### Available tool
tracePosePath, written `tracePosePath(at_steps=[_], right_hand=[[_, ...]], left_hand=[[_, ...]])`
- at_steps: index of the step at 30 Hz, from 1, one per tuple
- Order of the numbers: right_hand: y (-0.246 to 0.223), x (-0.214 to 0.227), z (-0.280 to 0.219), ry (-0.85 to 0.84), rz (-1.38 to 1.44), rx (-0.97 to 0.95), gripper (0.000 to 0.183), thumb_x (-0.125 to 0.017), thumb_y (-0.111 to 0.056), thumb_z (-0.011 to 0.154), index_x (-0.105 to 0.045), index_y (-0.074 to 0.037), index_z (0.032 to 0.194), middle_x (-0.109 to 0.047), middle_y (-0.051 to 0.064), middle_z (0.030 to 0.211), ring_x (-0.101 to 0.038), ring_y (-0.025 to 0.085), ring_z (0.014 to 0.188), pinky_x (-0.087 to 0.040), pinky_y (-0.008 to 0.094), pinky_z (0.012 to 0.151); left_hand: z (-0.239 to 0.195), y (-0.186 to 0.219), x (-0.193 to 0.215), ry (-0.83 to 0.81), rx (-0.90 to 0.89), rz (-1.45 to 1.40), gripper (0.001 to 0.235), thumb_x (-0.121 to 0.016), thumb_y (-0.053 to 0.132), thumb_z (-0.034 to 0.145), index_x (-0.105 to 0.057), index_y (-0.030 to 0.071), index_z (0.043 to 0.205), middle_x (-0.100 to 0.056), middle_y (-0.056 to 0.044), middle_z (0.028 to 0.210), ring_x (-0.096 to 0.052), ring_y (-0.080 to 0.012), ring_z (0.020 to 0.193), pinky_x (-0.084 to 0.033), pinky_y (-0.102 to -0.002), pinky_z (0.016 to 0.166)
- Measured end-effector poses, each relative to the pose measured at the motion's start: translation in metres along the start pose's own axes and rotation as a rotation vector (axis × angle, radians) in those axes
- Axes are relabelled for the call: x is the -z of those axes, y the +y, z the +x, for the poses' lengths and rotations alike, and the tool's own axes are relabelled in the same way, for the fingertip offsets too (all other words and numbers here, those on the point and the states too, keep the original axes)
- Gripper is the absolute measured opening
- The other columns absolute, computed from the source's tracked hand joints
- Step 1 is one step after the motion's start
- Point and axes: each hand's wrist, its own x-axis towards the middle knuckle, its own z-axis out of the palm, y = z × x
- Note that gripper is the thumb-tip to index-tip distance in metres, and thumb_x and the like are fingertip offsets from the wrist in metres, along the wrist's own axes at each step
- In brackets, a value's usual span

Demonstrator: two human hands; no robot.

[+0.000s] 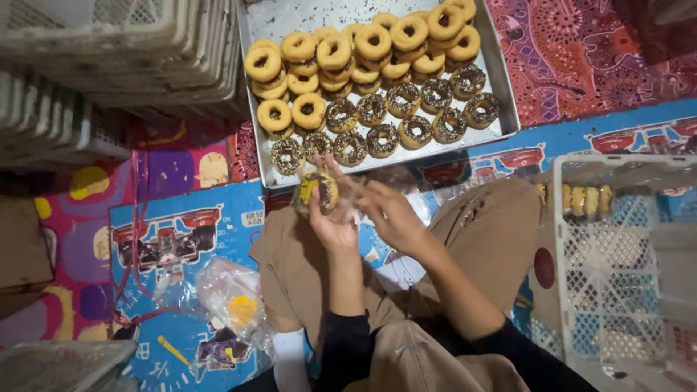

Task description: The person sits on the floor and packs donuts from a metal tray into small plastic bags. They place each bagged donut into a white plastic crate.

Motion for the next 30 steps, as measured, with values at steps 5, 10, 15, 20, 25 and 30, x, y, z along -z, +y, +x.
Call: tracePosePath(at_steps=[5, 10, 15, 20, 25, 30], right_hand=[[0.0, 0.015, -0.017, 0.297, 0.045, 0.24, 0.027, -0.08, -0.007, 0.085, -0.071, -0.004, 0.11, -0.07, 0.011, 0.104, -0.07, 0.026, 0.094, -0.056, 0.036, 0.081], [0.011, 0.065, 0.0, -0.265, -0.128, 0.324, 0.02, -0.08, -0.005, 0.082, -0.077, -0.002, 0.101, -0.074, 0.011, 0.097, -0.071, 0.026, 0.09, -0.057, 0.039, 0.078], [-0.003, 0.095, -0.009, -0.058, 0.165, 0.177, 0.036, -0.077, -0.009, 0.085, -0.068, -0.002, 0.119, -0.075, 0.009, 0.11, -0.075, 0.021, 0.094, -0.061, 0.037, 0.081], [-0.009, 0.099, -0.023, -0.069, 0.268, 0.4, 0.026, -0.08, -0.011, 0.089, -0.077, -0.01, 0.115, -0.071, 0.001, 0.09, -0.055, 0.02, 0.082, -0.047, 0.034, 0.076], [-0.002, 0.079, -0.027, 0.097, -0.188, 0.722, 0.019, -0.084, -0.024, 0.087, -0.075, -0.016, 0.101, -0.06, -0.003, 0.087, -0.055, 0.019, 0.084, -0.043, 0.039, 0.075], [0.043, 0.065, -0.046, 0.392, -0.781, 1.032, 0.017, -0.076, -0.024, 0.09, -0.078, -0.025, 0.107, -0.059, -0.007, 0.101, -0.054, 0.015, 0.09, -0.04, 0.042, 0.081]], left_hand=[[-0.033, -0.026, 0.012, 0.098, 0.151, -0.121, 0.059, -0.043, 0.004, 0.107, -0.022, 0.003, 0.162, -0.04, -0.029, 0.156, -0.058, -0.032, 0.11, -0.048, -0.046, 0.095], [-0.036, -0.008, -0.007, 0.034, -0.494, 1.613, 0.033, -0.051, 0.025, 0.112, -0.066, 0.005, 0.133, -0.062, -0.01, 0.142, -0.057, -0.0198, 0.134, -0.037, -0.046, 0.122], [-0.021, 0.021, -0.075, -0.564, -0.376, 1.929, 0.013, -0.078, 0.022, 0.088, -0.078, 0.009, 0.087, -0.072, -0.001, 0.085, -0.067, -0.0167, 0.091, -0.036, -0.05, 0.114], [-0.048, 0.022, -0.138, -0.81, -0.712, 2.1, 0.014, -0.084, 0.012, 0.081, -0.076, 0.01, 0.091, -0.074, 0.001, 0.087, -0.066, -0.0186, 0.088, -0.039, -0.046, 0.1], [-0.053, 0.018, -0.165, -0.751, -0.713, 2.159, 0.016, -0.085, 0.009, 0.084, -0.071, 0.008, 0.093, -0.075, 0.004, 0.093, -0.066, -0.0164, 0.086, -0.038, -0.045, 0.097], [-0.061, 0.032, -0.171, -0.737, -0.681, 2.202, 0.016, -0.082, 0.011, 0.084, -0.075, 0.013, 0.099, -0.072, 0.004, 0.092, -0.066, -0.0171, 0.09, -0.038, -0.044, 0.1]])
